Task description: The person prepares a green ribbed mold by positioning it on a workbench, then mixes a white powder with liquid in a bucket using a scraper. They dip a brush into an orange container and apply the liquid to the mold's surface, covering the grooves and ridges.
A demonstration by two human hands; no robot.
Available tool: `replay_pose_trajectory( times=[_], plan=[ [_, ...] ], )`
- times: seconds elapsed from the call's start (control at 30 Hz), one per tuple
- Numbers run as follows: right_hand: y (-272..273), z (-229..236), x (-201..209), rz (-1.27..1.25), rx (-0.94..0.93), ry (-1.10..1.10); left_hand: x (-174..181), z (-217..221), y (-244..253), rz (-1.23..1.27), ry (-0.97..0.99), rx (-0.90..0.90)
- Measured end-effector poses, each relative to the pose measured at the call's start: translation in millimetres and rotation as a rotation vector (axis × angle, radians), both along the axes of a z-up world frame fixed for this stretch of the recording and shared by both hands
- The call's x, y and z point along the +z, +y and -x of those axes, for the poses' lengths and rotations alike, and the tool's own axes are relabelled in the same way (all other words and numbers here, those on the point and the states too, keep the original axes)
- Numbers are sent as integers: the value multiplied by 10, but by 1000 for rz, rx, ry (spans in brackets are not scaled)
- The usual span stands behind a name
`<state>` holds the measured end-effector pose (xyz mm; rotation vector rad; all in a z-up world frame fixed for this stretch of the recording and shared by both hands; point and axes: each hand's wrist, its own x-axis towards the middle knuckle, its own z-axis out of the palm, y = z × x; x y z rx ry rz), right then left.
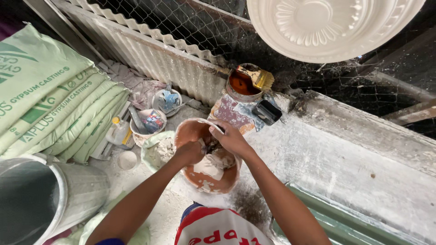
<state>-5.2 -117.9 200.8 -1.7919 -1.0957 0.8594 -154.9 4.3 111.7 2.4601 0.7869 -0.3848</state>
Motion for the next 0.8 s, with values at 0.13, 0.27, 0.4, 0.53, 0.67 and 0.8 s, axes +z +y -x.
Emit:
replay_pose_trajectory(
  times=[0.13,0.27,0.4,0.53,0.67,0.8],
  plan=[
    [-27,-8,0,83,25,46,-55,29,2,-422,-225,-132],
    [-37,-48,20,34,-9,21,-17,60,43,111,139,70],
    [-49,-54,13,44,-2,11,9,111,-15,-280,-6,-82],
    [-48,-5,53,63,-8,-45,33,10,-143,-85,37,3],
    [-50,84,121,112,-26,8,34,-105,-244,-129,64,117],
    [-46,71,133,109,-46,12,58,-90,-197,-193,68,0]
  ],
)
